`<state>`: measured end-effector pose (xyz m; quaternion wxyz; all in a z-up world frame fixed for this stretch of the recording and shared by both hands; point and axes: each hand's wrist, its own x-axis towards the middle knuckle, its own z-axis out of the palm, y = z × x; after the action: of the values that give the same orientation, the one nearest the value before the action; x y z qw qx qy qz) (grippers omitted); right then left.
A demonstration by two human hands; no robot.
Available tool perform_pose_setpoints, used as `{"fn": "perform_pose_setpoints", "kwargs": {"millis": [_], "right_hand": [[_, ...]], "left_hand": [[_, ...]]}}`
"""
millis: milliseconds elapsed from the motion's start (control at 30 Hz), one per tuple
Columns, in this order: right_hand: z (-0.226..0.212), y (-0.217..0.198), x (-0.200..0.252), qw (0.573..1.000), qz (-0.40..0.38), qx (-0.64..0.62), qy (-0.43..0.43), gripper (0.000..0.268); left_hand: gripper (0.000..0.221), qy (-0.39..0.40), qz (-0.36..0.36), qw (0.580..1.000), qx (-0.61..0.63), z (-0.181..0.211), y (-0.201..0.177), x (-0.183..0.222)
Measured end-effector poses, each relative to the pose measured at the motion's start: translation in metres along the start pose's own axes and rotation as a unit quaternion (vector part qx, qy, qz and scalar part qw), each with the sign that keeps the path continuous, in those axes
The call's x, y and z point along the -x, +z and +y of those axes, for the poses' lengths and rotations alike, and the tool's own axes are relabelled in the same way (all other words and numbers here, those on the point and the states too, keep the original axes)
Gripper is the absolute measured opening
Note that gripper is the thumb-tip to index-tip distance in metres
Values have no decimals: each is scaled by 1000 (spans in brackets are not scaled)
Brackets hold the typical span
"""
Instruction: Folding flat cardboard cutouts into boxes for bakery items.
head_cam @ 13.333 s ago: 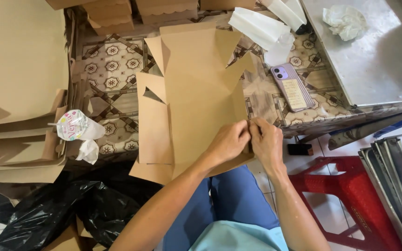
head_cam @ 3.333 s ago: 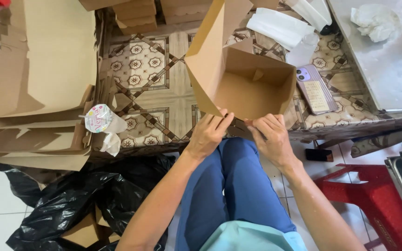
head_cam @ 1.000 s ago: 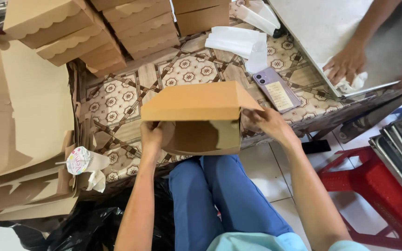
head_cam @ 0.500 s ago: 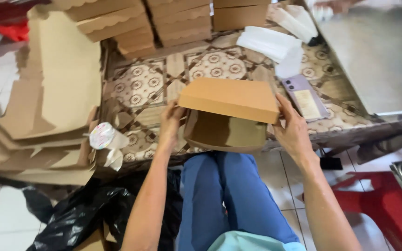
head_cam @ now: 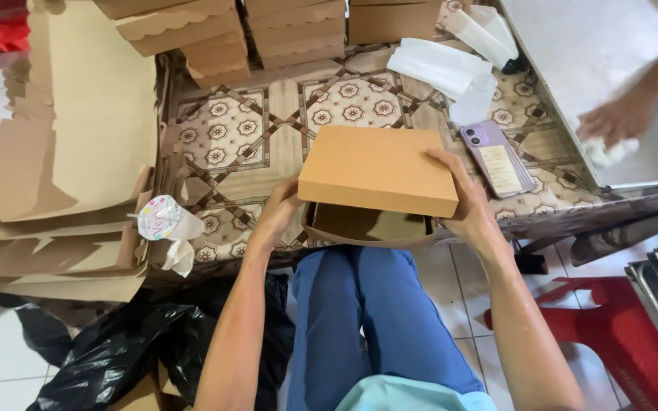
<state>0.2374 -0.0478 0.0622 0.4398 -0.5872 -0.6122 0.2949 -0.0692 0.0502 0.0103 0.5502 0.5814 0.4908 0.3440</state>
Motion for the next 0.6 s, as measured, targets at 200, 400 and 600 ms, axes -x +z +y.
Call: {"fn": "perform_pose_setpoints", "kwargs": {"millis": [200,400,600], "right_hand": [[5,-8,0,999,-31,41,16,110],[-20,2,3,999,-29,-38,19,103],[-26,5,1,999,-33,-34,18,103]], "left_hand": [[50,7,-32,999,23,-18,-9,-7],[35,60,2,994,93,-25,-8,-6],[31,45,11,995,92,-33,-12,-11]]}}
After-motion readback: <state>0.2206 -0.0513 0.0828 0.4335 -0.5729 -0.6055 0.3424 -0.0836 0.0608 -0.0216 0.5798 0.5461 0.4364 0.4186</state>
